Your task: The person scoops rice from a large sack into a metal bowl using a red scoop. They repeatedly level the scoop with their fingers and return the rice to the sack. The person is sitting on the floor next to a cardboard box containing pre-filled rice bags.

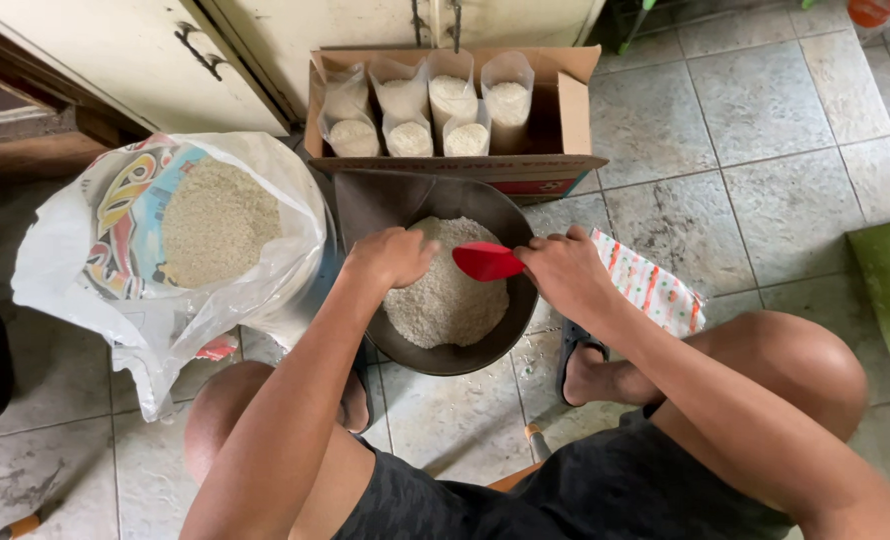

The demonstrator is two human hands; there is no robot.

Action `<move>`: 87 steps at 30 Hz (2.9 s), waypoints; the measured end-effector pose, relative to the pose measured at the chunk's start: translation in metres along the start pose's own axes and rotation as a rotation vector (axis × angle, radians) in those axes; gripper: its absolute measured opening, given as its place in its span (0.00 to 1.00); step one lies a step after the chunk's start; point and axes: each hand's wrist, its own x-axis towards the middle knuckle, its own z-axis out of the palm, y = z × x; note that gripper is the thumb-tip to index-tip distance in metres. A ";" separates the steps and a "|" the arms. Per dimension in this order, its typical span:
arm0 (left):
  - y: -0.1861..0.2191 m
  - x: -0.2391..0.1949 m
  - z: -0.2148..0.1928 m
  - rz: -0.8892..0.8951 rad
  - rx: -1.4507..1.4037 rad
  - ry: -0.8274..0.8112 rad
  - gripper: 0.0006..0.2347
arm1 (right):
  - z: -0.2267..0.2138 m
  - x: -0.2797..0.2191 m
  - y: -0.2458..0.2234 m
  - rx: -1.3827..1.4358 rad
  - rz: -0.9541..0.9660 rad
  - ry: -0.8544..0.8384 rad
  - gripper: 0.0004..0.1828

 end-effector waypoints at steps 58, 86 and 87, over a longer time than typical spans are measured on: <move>-0.290 -0.065 -0.004 -0.734 -0.703 0.482 0.26 | 0.064 0.346 -0.334 0.560 -0.132 -0.459 0.24; -0.279 -0.068 -0.001 -0.566 -0.816 0.873 0.33 | -0.062 0.292 -0.284 0.718 -0.055 -0.167 0.21; -0.272 -0.077 -0.008 -0.559 -0.831 0.898 0.33 | -0.066 0.289 -0.282 0.729 -0.067 -0.198 0.21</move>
